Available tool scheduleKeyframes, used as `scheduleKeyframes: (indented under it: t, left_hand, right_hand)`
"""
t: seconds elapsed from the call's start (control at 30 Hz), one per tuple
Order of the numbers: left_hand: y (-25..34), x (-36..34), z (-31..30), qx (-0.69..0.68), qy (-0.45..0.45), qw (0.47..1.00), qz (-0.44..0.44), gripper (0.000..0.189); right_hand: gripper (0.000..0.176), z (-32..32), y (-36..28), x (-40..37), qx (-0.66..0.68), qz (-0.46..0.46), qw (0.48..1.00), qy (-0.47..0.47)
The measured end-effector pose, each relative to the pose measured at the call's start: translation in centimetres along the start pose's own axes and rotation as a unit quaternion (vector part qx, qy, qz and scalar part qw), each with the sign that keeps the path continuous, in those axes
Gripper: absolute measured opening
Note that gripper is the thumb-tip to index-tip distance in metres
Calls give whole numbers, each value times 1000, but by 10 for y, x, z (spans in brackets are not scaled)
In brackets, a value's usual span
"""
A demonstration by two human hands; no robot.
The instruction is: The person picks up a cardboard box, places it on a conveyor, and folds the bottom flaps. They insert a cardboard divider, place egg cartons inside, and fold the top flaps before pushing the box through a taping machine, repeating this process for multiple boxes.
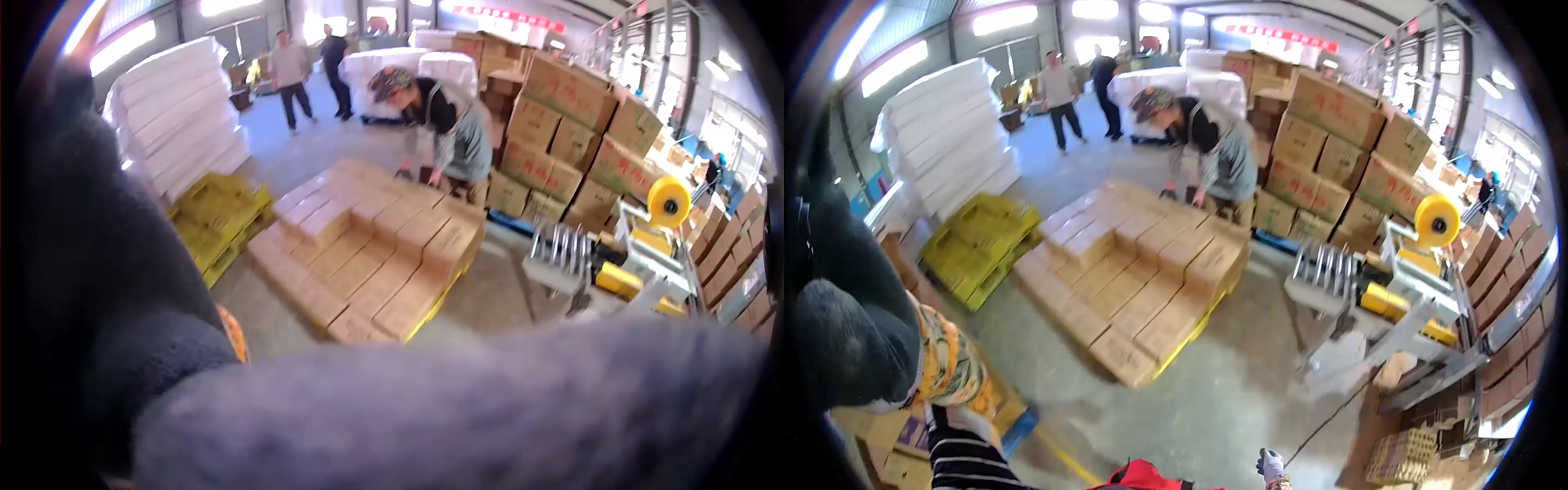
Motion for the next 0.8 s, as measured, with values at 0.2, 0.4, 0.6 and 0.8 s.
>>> scheduleKeyframes:
  t: [0.2, 0.4, 0.6, 0.8]
  left_hand:
    - [-160, 58, 162, -63, 29, 997, 27, 72]
    - [-342, 89, 366, -188, 64, 980, -1, 71]
    - [-458, 135, 579, -321, 111, 940, -31, 69]
    - [-452, 158, 979, -387, -158, 879, -230, 69]
  right_hand:
    - [28, 72, -414, 18, -479, -476, 738, -1]
    - [25, -50, -487, 115, -21, -169, 984, 43]
    - [43, -264, -588, 82, 49, -283, 834, 471]
    - [76, -220, -884, 102, -310, -200, 591, 717]
Point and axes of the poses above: each hand's wrist, its own x-axis towards the middle knuckle, its own z-axis out of the palm, y = z × x, the point moved 8 cm from there along x, towards the middle knuckle, and after that the axes turned 6 degrees about -y, right-handed, at the moved point
